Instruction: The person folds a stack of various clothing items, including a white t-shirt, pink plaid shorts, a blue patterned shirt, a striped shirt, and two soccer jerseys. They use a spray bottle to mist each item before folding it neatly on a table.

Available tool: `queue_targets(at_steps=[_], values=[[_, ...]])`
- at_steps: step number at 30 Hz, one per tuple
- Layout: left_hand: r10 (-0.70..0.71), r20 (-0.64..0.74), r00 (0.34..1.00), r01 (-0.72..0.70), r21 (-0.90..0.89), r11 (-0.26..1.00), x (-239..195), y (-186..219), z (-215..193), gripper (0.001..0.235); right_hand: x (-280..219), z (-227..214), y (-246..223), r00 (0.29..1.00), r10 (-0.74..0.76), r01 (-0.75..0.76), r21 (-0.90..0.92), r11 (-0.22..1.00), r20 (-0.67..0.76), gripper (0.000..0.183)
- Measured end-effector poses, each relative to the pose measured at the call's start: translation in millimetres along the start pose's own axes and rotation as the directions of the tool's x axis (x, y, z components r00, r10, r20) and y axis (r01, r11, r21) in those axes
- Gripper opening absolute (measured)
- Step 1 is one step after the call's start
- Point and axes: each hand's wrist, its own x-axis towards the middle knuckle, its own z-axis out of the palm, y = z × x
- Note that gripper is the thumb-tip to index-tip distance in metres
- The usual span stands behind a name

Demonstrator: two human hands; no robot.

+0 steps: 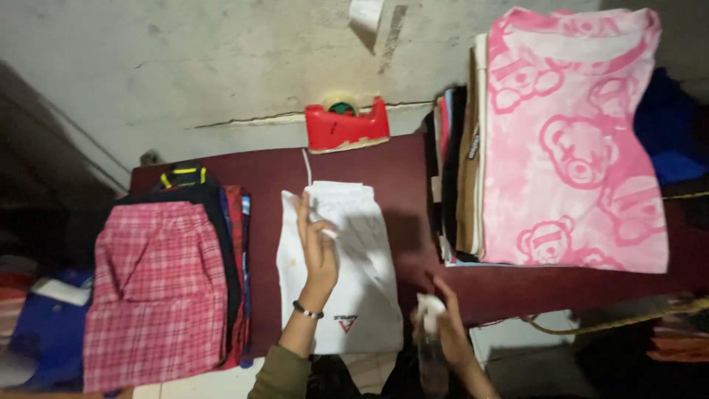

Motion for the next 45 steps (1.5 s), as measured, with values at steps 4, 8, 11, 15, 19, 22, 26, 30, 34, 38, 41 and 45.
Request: queue_targets(at_steps=[4, 8, 11, 15, 19, 22, 26, 30, 34, 38, 41, 45], values=[[-0.020, 0.110, 0.994, 0.020, 0.002, 1.000, 9, -1, 9, 0.018, 43, 28, -18, 0.998, -0.051, 0.043, -0.183, 0.982, -0.040, 0.084], [-0.044, 0.295, 0.954, -0.064, 0.347, 0.936, 24, -34, 38, 0.020, 48, 24, -18, 0.968, -0.225, 0.198, -0.219, 0.955, -0.110, 0.077], [0.060, 0.440, 0.896, -0.285, 0.466, 0.837, 35, -55, 60, 0.021, 32, 7, -11, 0.954, -0.253, 0.186, -0.348, 0.919, -0.159, 0.077], [-0.018, 0.477, 0.879, -0.271, 0.529, 0.804, 41, -65, 78, 0.032, -7, -13, 1, 0.952, -0.181, 0.086, -0.351, 0.933, -0.248, 0.080], [0.142, 0.414, 0.899, -0.343, 0.464, 0.817, 49, -70, 76, 0.029, -30, -35, 9, 0.939, -0.099, 0.029, -0.209, 0.977, -0.330, 0.080], [0.212, 0.413, 0.886, -0.390, 0.414, 0.822, 50, -71, 67, 0.024, -37, -23, -6, 0.922, -0.063, -0.001, -0.164, 0.987, -0.383, 0.081], [0.411, 0.344, 0.844, -0.504, 0.250, 0.826, 33, -106, 45, 0.029, -31, -7, -17, 0.917, 0.023, -0.047, -0.051, 0.998, -0.399, 0.082], [0.216, 0.004, 0.976, -0.216, 0.005, 0.976, 41, -63, 14, 0.055, -19, -30, 12, 0.957, -0.011, 0.028, 0.052, 0.998, -0.290, 0.080], [0.191, -0.089, 0.978, -0.197, -0.061, 0.979, 43, -40, -3, 0.066, 7, -16, 12, 0.992, -0.051, 0.049, -0.019, 0.999, -0.118, 0.078], [0.180, -0.048, 0.983, -0.182, -0.049, 0.982, 31, -59, 1, 0.056, 55, 33, -26, 0.994, -0.051, 0.032, -0.187, 0.982, -0.100, 0.082], [0.210, -0.036, 0.977, -0.184, 0.357, 0.916, 33, -55, 7, 0.023, 73, 43, -40, 0.968, -0.243, 0.215, -0.313, 0.925, -0.053, 0.081], [0.158, -0.084, 0.984, -0.118, 0.360, 0.926, 23, -17, -12, 0.018, 80, 69, -57, 0.923, -0.385, 0.315, -0.565, 0.763, -0.006, 0.082]])
